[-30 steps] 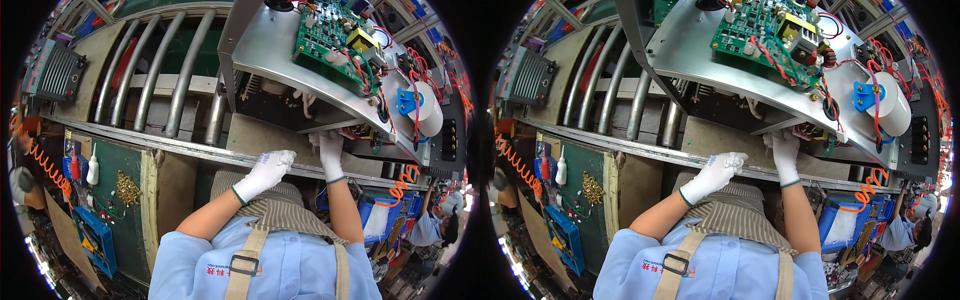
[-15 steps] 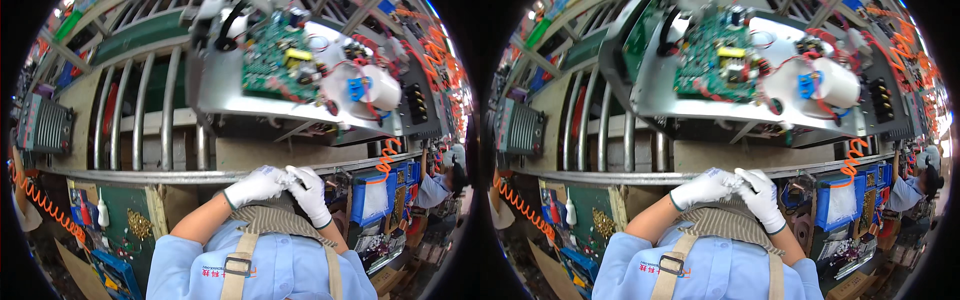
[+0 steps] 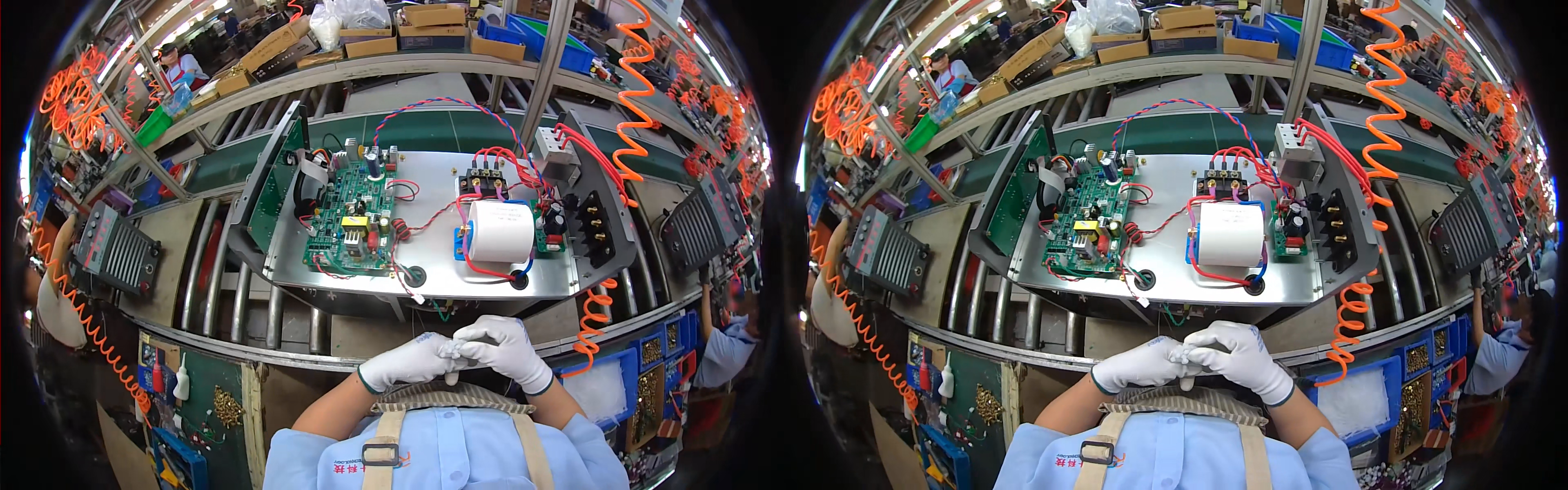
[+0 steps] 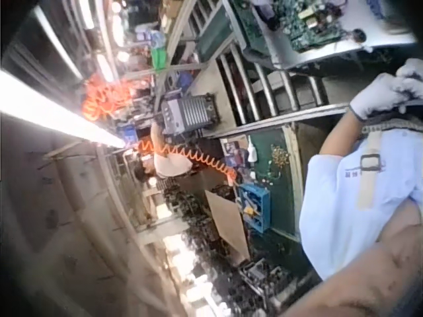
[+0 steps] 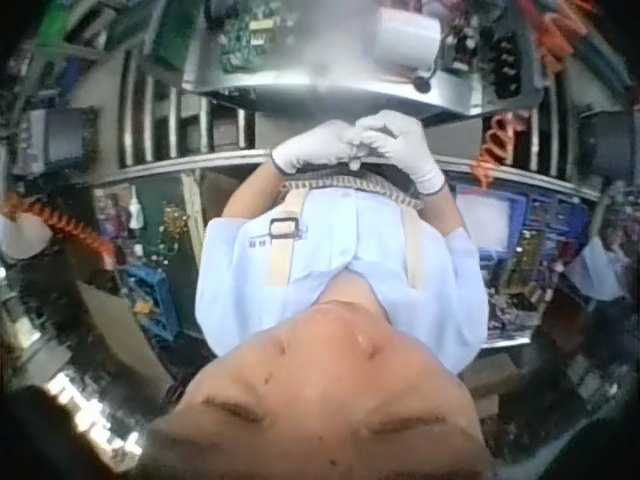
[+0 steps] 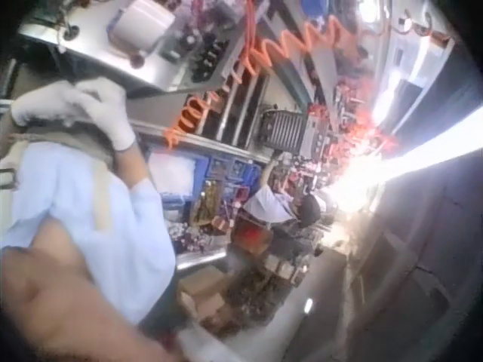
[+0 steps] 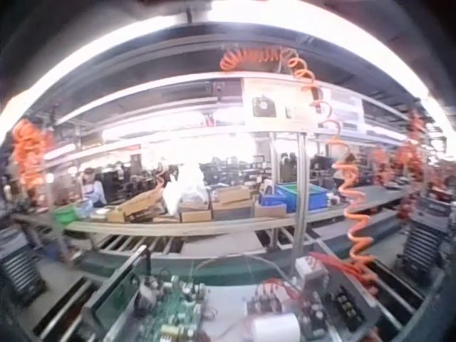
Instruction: The person assembles an electronic device on a workbench, connecting red and black wires to a circuit board and a white cylindrical component. They use a soldering iron to secure connections and a heat gun to apply heat to specific areas. The person also handles a black cylindrical object and organizes wires with zip ties.
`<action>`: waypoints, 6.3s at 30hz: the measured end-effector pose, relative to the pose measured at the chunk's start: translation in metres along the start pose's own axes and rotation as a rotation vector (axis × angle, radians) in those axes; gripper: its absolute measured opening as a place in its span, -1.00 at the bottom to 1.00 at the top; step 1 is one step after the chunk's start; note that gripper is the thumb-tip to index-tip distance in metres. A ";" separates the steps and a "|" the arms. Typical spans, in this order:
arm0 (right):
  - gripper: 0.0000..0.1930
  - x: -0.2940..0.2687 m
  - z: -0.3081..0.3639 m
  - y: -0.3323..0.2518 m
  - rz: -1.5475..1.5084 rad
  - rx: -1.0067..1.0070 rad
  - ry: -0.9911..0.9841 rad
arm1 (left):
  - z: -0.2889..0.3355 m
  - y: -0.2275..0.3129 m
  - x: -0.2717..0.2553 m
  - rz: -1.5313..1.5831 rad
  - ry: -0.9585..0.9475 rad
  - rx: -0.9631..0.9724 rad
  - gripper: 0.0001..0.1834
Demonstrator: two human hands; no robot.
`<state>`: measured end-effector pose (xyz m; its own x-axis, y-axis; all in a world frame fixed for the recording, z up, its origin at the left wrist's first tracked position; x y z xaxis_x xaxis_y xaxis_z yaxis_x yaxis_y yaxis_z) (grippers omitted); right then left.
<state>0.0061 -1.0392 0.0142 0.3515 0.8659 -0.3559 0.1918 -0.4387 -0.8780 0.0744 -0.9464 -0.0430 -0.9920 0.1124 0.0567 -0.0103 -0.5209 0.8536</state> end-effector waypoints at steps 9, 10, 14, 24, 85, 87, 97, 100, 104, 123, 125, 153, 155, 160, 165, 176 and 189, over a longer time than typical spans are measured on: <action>-0.74 0.027 0.004 0.016 -0.891 0.303 -0.041 | 0.023 0.011 0.011 -0.141 -0.140 -0.197 -0.75; -0.74 0.031 0.004 0.015 -0.877 0.331 -0.039 | 0.025 0.006 0.007 -0.177 -0.157 -0.235 -0.76; -0.80 0.030 -0.001 0.001 -0.813 0.371 0.088 | 0.029 0.021 0.001 -0.041 -0.173 0.022 -0.70; -0.85 -0.090 0.035 -0.061 -0.239 -0.315 1.153 | 0.032 0.029 -0.046 -0.222 -0.054 0.069 -0.61; -0.79 -0.023 -0.037 -0.041 -0.245 -0.228 0.603 | 0.089 0.131 -0.085 -1.231 0.998 0.265 -0.58; -0.79 -0.021 -0.041 -0.041 -0.265 -0.200 0.584 | 0.088 0.130 -0.086 -1.225 0.972 0.254 -0.58; -0.76 -0.022 -0.052 -0.042 -0.249 -0.155 0.463 | 0.085 0.131 -0.087 -1.236 0.954 0.195 -0.60; -0.76 -0.015 -0.060 -0.037 -0.262 -0.187 0.442 | 0.086 0.130 -0.087 -1.226 0.923 0.294 -0.63; -0.76 -0.012 -0.068 -0.049 0.130 -0.342 0.373 | 0.091 0.139 -0.081 -1.042 0.829 0.323 -0.69; -0.62 -0.005 -0.083 -0.044 -0.037 -0.182 0.249 | 0.124 0.135 -0.081 -0.773 0.920 0.255 -0.80; -0.65 -0.002 -0.087 -0.045 -0.029 -0.157 0.184 | 0.127 0.157 -0.081 -1.084 0.943 0.273 -0.81; -0.71 0.015 -0.104 -0.059 0.571 -0.169 0.374 | 0.162 0.177 -0.098 -1.333 1.006 0.450 -0.73; -0.72 0.017 -0.106 -0.057 0.627 -0.171 0.351 | 0.162 0.148 -0.089 -1.512 0.905 0.322 -0.62; -0.68 0.017 -0.111 -0.059 0.668 -0.128 0.361 | 0.135 0.107 -0.104 -1.662 0.909 0.300 -0.55; -0.71 0.014 -0.108 -0.055 0.645 -0.118 0.407 | 0.123 0.094 -0.104 -1.624 1.007 0.406 -0.57; -0.70 0.007 -0.100 -0.064 0.605 -0.149 0.467 | 0.121 0.085 -0.086 -1.629 0.800 0.391 -0.18; -0.69 0.012 -0.103 -0.061 0.566 -0.150 0.394 | 0.096 0.084 -0.084 -1.386 0.884 0.093 -0.21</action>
<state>0.0929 -1.0270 0.0965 0.7344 0.3563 -0.5777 -0.0043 -0.8487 -0.5289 0.1685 -0.9182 0.0738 0.0068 -0.0838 -0.9965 -0.9213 -0.3879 0.0263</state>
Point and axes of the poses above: each hand's wrist, its own z-axis away from the middle knuckle, its own x-axis out of the palm, y = z × x, the point moved 8 cm from there along -z, towards the middle knuckle, and after that the axes turned 12 degrees about -x, right-handed, at the moved point
